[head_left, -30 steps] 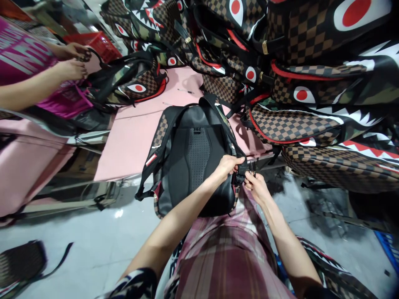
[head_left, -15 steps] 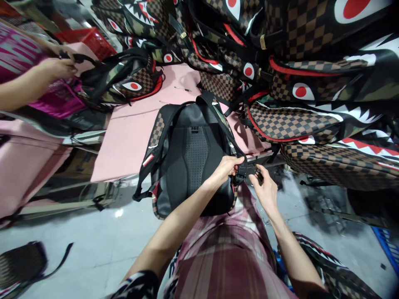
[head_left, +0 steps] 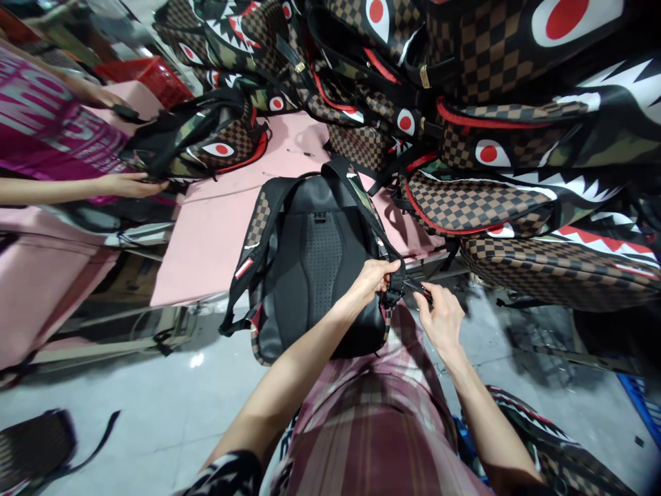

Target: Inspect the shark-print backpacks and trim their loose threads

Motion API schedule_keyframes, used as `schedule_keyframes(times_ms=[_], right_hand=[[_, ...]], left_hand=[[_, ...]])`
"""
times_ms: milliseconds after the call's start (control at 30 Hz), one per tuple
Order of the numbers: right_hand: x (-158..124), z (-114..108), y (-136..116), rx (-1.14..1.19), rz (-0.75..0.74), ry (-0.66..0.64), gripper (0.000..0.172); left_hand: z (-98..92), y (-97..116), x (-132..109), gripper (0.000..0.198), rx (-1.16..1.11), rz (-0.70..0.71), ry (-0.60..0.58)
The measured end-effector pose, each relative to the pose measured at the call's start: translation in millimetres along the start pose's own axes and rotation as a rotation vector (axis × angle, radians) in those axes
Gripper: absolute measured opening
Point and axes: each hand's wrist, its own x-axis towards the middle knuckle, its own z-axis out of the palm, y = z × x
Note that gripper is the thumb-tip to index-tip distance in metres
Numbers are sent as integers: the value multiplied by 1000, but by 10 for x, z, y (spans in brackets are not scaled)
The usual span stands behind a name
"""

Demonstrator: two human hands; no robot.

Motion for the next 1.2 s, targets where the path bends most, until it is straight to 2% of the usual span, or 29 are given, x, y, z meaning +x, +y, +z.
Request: schedule_keyframes(times_ms=[233,300,367,433,500,567,633,700,800,900,967,1067,1133,1200], right_hand=[[-23,-6,-73,-21,-40,21,18],[-43,19,-114,26,-8,0,19],[-48,60,-131,181,89,-46,19],[-29,102,-110,441,222,-89,19],[7,124,-57,679,358,-54,21],[38,113,-1,752,422,9,23],[43,74,27,627,371,-19,23],[21,28,20,413,232,-87,20],[-32,-19,-27,167,54,-69,21],[-71,-30,-64,66,-12,-46,21],[-80,-21,-77,75,2,-54,21],[-51,20,-84,282,135,-114,19],[8,58,-72,580,270,-165,18],[86,89,-36,923,402,-139,23]], left_hand=[[34,-7,-40,34,-2,23,28],[45,-11,-56,33,-7,29,38],[47,-17,-65,33,-11,27,38],[39,-23,-66,33,-15,25,26],[27,-29,-63,34,-21,29,15],[21,-33,-60,34,-28,32,14],[24,-34,-55,34,-31,28,25],[33,-36,-49,35,-31,29,34],[44,-43,-38,35,-36,35,44],[48,-49,-34,35,-46,29,54],[52,-47,-38,35,-46,24,62],[61,-42,-48,36,-39,19,63],[61,-48,-55,37,-43,23,48],[52,-59,-61,36,-53,28,36]])
